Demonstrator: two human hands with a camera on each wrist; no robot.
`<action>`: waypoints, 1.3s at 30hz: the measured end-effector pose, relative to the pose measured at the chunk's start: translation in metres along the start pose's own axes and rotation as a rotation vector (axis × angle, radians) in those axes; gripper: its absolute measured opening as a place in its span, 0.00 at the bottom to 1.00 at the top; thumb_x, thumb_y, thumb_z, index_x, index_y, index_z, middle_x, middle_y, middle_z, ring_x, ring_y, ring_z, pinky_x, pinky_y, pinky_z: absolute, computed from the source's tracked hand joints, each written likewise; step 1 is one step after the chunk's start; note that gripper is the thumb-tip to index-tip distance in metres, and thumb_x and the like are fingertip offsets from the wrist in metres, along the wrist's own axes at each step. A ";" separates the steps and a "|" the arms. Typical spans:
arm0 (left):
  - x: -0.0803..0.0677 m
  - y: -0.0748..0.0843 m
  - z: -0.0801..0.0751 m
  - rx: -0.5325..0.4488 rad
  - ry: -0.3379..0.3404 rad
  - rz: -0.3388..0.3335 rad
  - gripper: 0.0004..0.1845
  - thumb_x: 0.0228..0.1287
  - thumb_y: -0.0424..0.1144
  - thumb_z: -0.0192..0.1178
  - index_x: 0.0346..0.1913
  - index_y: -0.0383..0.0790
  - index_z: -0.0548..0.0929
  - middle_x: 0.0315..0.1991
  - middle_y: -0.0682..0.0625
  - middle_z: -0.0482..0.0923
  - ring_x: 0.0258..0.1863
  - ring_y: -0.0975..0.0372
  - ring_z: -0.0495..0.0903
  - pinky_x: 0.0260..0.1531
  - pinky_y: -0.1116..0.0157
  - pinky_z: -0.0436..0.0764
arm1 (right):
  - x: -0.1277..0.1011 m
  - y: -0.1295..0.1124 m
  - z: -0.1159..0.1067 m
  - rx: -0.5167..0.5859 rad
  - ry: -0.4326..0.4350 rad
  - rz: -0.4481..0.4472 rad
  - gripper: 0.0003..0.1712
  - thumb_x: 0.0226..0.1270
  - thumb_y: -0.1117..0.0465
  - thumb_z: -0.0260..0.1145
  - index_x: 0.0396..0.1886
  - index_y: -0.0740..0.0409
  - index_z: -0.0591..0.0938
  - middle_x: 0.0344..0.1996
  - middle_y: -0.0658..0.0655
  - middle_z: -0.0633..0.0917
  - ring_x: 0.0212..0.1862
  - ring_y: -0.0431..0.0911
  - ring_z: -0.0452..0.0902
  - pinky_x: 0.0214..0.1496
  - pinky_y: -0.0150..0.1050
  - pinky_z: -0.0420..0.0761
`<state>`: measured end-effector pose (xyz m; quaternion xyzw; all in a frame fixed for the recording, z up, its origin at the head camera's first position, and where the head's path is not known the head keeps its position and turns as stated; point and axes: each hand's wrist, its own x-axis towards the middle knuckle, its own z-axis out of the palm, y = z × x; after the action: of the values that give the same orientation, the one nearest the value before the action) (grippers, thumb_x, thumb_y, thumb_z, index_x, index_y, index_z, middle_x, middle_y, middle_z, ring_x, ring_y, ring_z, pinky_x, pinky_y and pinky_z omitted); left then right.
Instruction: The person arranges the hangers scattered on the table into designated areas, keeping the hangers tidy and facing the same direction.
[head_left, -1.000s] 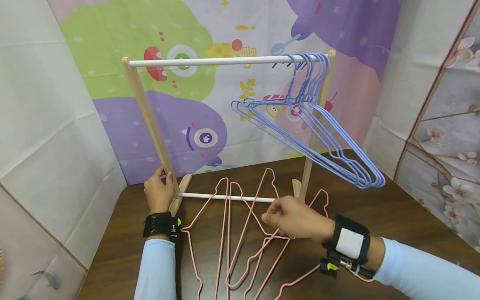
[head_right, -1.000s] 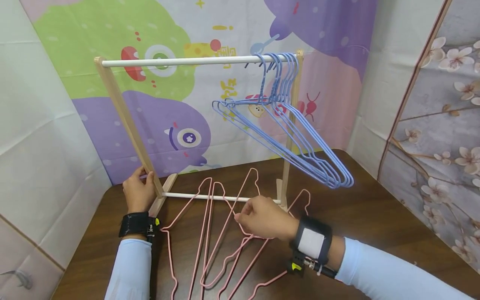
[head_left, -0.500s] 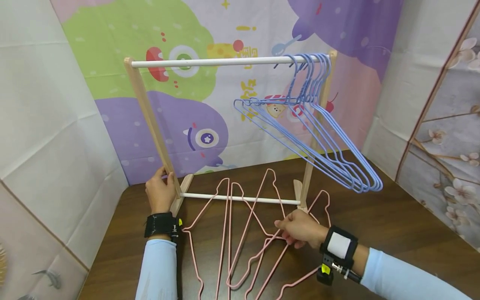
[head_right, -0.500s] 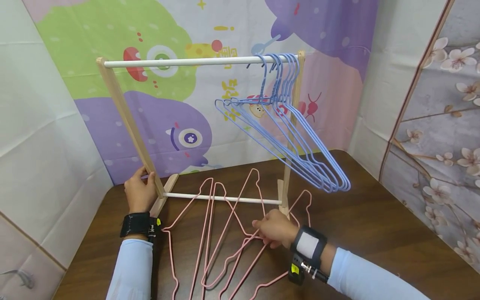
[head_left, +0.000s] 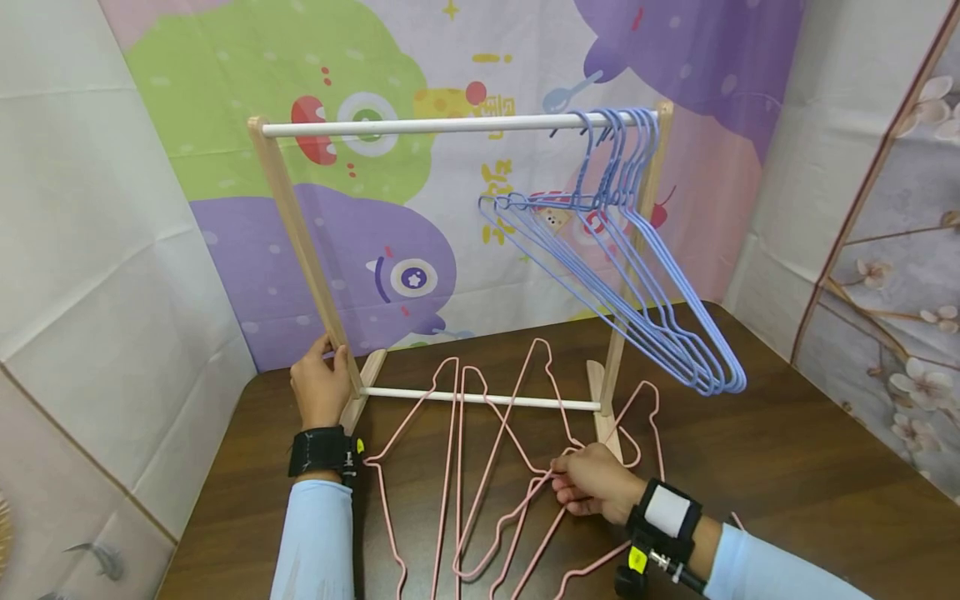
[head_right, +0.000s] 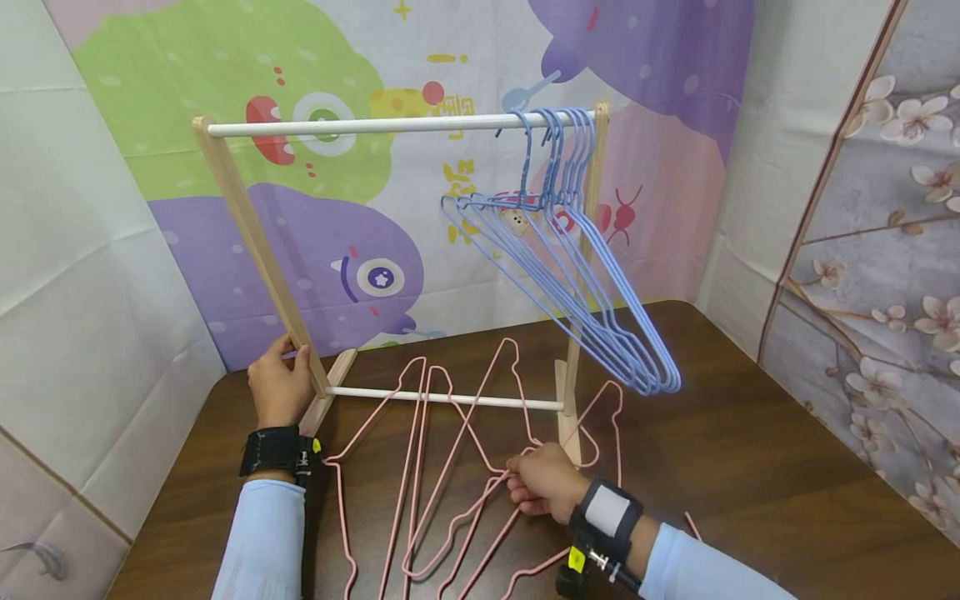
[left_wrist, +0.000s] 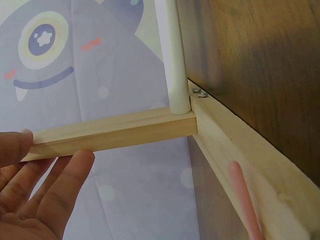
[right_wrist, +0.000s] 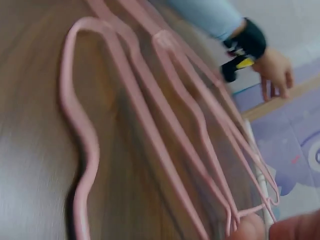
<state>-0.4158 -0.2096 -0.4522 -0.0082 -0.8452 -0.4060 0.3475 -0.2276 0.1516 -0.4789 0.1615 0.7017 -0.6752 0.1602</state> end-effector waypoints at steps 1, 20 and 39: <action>0.000 0.000 0.000 0.001 0.001 0.002 0.16 0.71 0.34 0.63 0.59 0.32 0.84 0.48 0.37 0.87 0.47 0.39 0.86 0.52 0.40 0.78 | 0.001 0.000 0.000 0.044 -0.002 0.014 0.08 0.73 0.64 0.59 0.37 0.64 0.81 0.18 0.48 0.80 0.18 0.35 0.75 0.22 0.29 0.77; -0.001 0.000 -0.001 0.008 -0.002 -0.001 0.16 0.72 0.35 0.63 0.58 0.34 0.84 0.48 0.37 0.87 0.51 0.38 0.84 0.54 0.39 0.77 | -0.005 -0.005 0.011 0.414 -0.048 -0.003 0.10 0.82 0.61 0.50 0.49 0.61 0.75 0.25 0.48 0.81 0.24 0.34 0.75 0.29 0.27 0.76; -0.001 -0.001 0.001 0.011 0.004 0.000 0.16 0.71 0.35 0.64 0.58 0.33 0.84 0.48 0.37 0.87 0.53 0.38 0.83 0.55 0.39 0.76 | -0.016 -0.025 0.041 0.181 0.058 -0.219 0.08 0.76 0.66 0.60 0.46 0.69 0.80 0.27 0.54 0.82 0.26 0.39 0.80 0.27 0.31 0.81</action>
<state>-0.4153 -0.2092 -0.4535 -0.0053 -0.8467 -0.4014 0.3493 -0.2237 0.1096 -0.4513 0.1171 0.6559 -0.7441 0.0499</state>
